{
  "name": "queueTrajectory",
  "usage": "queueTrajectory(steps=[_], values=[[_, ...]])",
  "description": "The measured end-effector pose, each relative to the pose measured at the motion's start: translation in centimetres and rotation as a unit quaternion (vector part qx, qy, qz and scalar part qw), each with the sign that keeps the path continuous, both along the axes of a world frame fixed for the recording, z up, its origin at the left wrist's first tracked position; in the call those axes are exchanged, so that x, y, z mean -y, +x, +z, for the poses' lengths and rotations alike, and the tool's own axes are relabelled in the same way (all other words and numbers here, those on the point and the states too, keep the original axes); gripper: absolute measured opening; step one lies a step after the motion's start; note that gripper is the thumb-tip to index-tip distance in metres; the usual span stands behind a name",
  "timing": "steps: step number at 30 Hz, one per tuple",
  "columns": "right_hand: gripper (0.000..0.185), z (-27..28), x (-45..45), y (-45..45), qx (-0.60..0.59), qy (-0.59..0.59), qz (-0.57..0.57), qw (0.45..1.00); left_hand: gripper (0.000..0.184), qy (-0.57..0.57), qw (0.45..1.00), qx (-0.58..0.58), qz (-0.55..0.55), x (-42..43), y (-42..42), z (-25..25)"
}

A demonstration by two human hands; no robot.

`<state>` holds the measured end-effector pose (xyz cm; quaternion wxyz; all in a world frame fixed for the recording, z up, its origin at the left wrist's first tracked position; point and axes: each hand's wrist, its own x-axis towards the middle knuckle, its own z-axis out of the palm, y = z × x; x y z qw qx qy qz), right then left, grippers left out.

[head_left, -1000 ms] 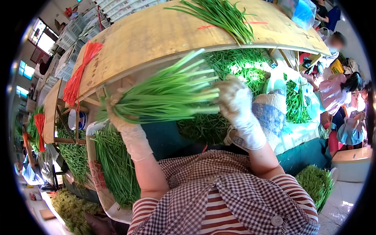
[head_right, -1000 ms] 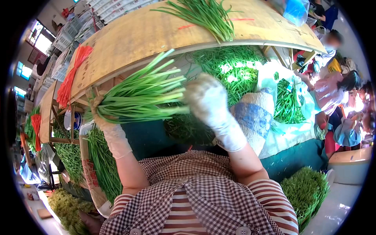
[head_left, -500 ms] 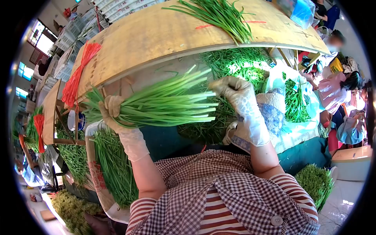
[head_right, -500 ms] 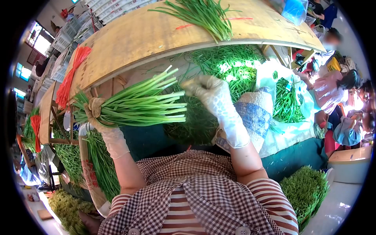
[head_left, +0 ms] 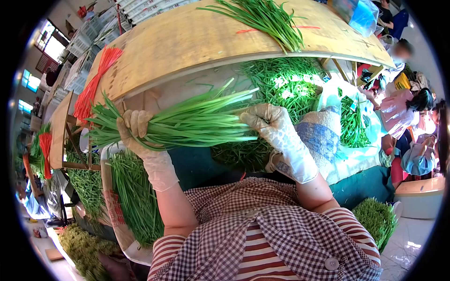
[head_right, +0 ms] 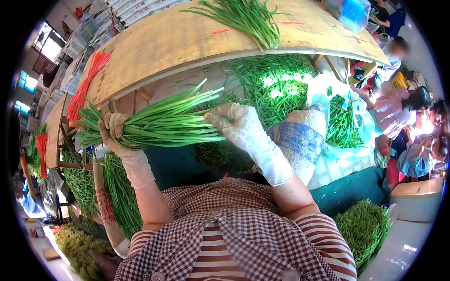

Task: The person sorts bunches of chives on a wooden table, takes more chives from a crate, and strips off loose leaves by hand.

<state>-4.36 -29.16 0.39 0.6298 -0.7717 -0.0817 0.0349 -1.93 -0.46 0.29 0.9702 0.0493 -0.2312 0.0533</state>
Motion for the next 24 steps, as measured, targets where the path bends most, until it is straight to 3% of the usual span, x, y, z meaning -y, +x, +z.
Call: queueTrajectory(steps=[8, 11, 12, 15, 17, 20, 24], values=[[0.017, -0.9, -1.1, 0.3, 0.082, -0.017, 0.02, 0.996, 0.026, 0.045, 0.999, 0.007, 0.004, -0.3, 0.0, -0.8], [0.015, -1.9, -1.4, 0.3, -0.023, 0.175, 0.042, 0.983, 0.025, 0.027, 0.999, 0.012, -0.016, -0.1, 0.0, -0.9], [0.014, -1.7, -1.5, 0.3, -0.059, 0.19, 0.039, 0.979, 0.025, 0.025, 1.0, 0.007, -0.01, -0.1, 0.0, -0.9], [0.013, -2.7, -1.1, 0.5, -0.001, 0.183, 0.039, 0.982, 0.025, 0.021, 1.0, -0.013, 0.006, 0.0, 0.0, -0.7], [0.008, -1.8, 0.0, 0.7, -0.034, 0.216, 0.032, 0.975, 0.025, 0.019, 0.999, -0.033, 0.019, -0.1, -0.1, -0.3], [0.008, -2.4, 2.1, 1.4, 0.028, 0.139, 0.013, 0.99, 0.026, 0.021, 1.0, -0.005, 0.019, -1.0, 0.0, -0.5], [0.014, -4.3, 7.3, 3.3, 0.054, 0.166, -0.217, 0.96, 0.027, -0.002, 0.999, -0.015, 0.031, -2.5, -0.6, -0.2]])
